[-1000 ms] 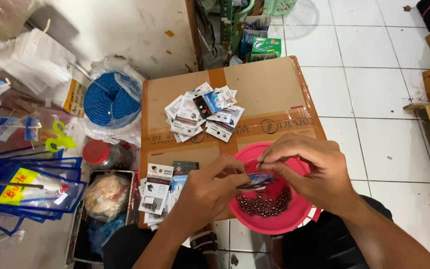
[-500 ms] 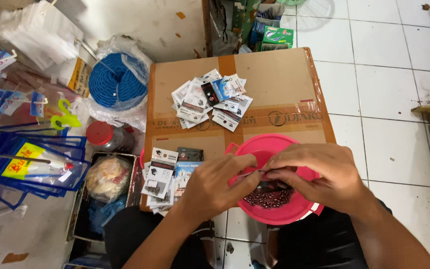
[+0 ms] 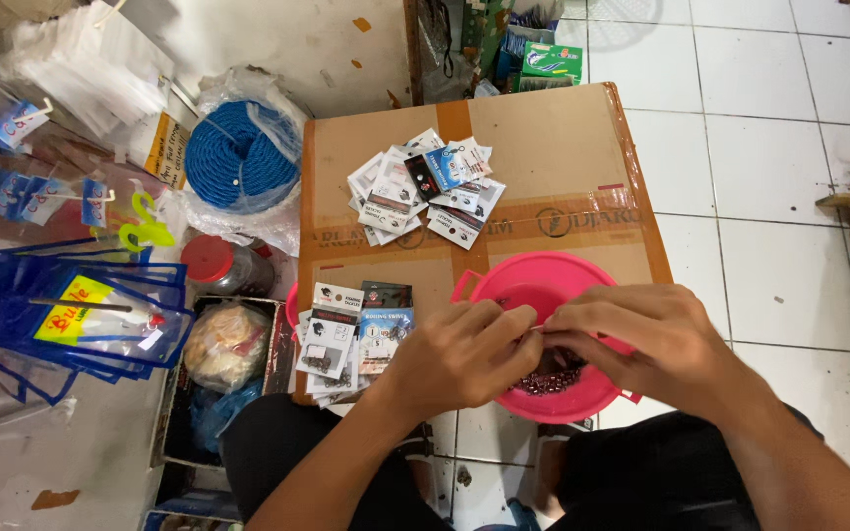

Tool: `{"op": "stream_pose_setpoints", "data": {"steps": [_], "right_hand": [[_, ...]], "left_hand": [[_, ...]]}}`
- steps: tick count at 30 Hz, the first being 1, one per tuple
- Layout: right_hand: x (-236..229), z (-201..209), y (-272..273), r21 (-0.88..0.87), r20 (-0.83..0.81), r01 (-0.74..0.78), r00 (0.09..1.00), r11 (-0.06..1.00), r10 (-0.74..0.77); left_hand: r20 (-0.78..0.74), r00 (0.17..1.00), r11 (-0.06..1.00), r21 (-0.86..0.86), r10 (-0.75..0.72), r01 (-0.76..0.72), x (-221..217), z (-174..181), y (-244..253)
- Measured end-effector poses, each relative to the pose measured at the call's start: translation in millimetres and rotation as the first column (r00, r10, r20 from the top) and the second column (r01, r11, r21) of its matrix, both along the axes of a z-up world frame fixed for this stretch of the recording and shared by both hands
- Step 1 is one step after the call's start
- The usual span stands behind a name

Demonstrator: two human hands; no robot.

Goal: The person picks up individual small metal swivels from a pink bucket and places them into small plastic packets by hand.

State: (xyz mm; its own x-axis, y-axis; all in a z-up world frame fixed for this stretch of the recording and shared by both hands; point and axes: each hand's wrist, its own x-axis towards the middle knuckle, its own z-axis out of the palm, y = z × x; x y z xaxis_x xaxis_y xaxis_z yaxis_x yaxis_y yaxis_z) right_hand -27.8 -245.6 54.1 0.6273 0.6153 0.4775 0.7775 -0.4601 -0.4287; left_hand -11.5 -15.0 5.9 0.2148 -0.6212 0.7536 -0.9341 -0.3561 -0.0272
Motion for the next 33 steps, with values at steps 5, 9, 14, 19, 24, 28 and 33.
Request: {"op": "stream_pose_setpoints", "data": {"steps": [5, 9, 14, 19, 24, 28, 33], "right_hand": [[5, 20, 7, -0.015, -0.106, -0.009, 0.994, 1.0, 0.007], [4, 35, 10, -0.082, -0.084, 0.014, 0.996, 0.997, -0.021], [2, 41, 7, -0.044, -0.074, 0.005, 0.997, 0.999, -0.008], [12, 31, -8, -0.007, 0.04, -0.091, 0.995, 0.996, 0.092], [19, 33, -25, 0.092, -0.024, -0.039, 0.999, 0.995, 0.041], [15, 25, -30, 0.103, -0.161, 0.09, 0.984, 0.991, -0.073], [20, 19, -17, 0.054, -0.205, 0.077, 0.977, 0.996, -0.065]], "left_hand": [[-0.044, 0.999, 1.0, 0.004, -0.009, 0.009, 0, 3, 4], [-0.085, 0.996, 0.999, -0.033, -0.024, 0.021, -3, 6, 5], [-0.115, 0.993, 1.0, -0.022, 0.018, -0.021, -7, 18, 4], [-0.179, 0.982, 0.998, -0.007, 0.064, -0.066, -2, 9, -6], [-0.099, 0.99, 0.993, 0.071, 0.098, -0.092, 25, 32, -27], [-0.235, 0.966, 0.993, 0.082, 0.103, -0.086, 33, 45, -27], [-0.457, 0.885, 0.996, -0.067, -0.089, 0.065, 33, 30, -9]]}}
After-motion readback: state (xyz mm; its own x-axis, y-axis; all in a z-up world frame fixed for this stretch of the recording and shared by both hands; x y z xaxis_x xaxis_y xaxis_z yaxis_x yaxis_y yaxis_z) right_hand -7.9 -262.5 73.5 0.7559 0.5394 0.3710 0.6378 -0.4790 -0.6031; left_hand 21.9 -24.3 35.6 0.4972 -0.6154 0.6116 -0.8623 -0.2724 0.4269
